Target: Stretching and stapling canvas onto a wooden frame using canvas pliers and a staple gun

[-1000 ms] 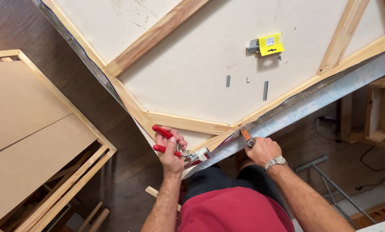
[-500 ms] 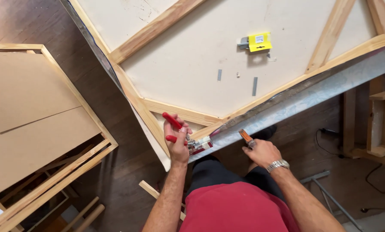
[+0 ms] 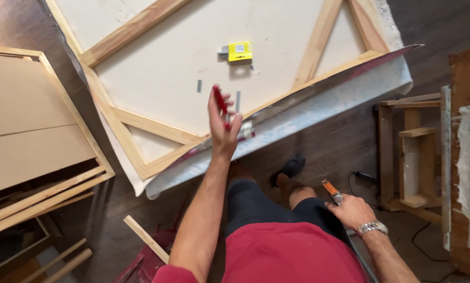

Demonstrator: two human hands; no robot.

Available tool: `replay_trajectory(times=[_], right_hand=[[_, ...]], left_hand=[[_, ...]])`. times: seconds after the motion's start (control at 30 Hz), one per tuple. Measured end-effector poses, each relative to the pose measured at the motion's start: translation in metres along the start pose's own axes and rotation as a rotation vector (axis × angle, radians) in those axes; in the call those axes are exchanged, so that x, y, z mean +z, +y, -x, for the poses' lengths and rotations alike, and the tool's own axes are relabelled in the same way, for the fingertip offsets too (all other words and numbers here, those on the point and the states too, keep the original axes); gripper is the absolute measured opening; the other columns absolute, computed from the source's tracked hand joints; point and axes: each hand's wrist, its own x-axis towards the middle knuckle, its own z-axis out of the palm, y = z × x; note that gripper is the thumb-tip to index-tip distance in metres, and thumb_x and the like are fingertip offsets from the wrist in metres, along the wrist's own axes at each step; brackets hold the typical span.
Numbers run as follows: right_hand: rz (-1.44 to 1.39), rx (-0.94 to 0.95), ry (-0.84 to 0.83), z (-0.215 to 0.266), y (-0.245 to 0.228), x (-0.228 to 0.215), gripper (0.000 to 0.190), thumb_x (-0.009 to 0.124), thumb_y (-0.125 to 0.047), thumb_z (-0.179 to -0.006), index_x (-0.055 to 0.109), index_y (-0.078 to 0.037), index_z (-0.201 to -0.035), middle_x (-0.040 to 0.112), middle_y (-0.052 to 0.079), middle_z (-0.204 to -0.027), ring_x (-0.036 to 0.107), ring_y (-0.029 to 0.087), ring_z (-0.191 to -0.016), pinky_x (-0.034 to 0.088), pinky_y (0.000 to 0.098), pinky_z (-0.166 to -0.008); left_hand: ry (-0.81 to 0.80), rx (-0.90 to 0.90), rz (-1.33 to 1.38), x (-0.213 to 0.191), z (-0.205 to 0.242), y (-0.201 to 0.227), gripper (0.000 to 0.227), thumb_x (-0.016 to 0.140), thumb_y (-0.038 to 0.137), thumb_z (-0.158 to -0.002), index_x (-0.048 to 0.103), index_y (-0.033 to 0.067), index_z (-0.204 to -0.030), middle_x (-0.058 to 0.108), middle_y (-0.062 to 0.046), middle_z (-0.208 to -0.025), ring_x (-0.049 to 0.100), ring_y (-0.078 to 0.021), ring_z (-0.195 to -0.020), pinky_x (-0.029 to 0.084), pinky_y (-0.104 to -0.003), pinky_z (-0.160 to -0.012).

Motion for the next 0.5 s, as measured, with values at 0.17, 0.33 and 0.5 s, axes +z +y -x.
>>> replay_trajectory(times=[0.17, 0.33, 0.5], right_hand=[[0.000, -0.008, -0.066, -0.003, 0.036, -0.023, 0.052, 0.058, -0.058, -0.088, 0.072, -0.020, -0.119, 0.076, 0.014, -0.121, 0.068, 0.041, -0.115, 0.054, 0.0459, -0.091], [-0.018, 0.027, -0.121, -0.014, 0.042, -0.028, 0.054, 0.059, -0.063, -0.085, 0.075, -0.021, -0.115, 0.076, 0.013, -0.123, 0.068, 0.039, -0.117, 0.054, 0.0455, -0.093], [-0.062, -0.067, -0.139, -0.036, 0.036, -0.021, 0.049, 0.063, -0.060, -0.083, 0.073, -0.017, -0.106, 0.077, 0.015, -0.113, 0.069, 0.041, -0.111, 0.054, 0.0475, -0.089]], left_hand=[[-0.038, 0.017, -0.101, 0.081, -0.048, -0.003, 0.085, 0.067, 0.005, -0.088, 0.023, 0.0121, -0.161, 0.052, -0.016, -0.141, 0.057, -0.0230, -0.118, 0.054, -0.033, -0.092], [-0.126, 0.103, -0.231, 0.134, -0.079, -0.031, 0.090, 0.069, 0.014, -0.088, 0.019, 0.0170, -0.162, 0.050, -0.016, -0.146, 0.058, -0.0248, -0.124, 0.057, -0.039, -0.097], [-0.218, 0.084, -0.110, 0.171, -0.081, -0.039, 0.090, 0.069, 0.012, -0.089, 0.018, 0.0119, -0.163, 0.049, -0.016, -0.145, 0.056, -0.0271, -0.129, 0.053, -0.040, -0.105]])
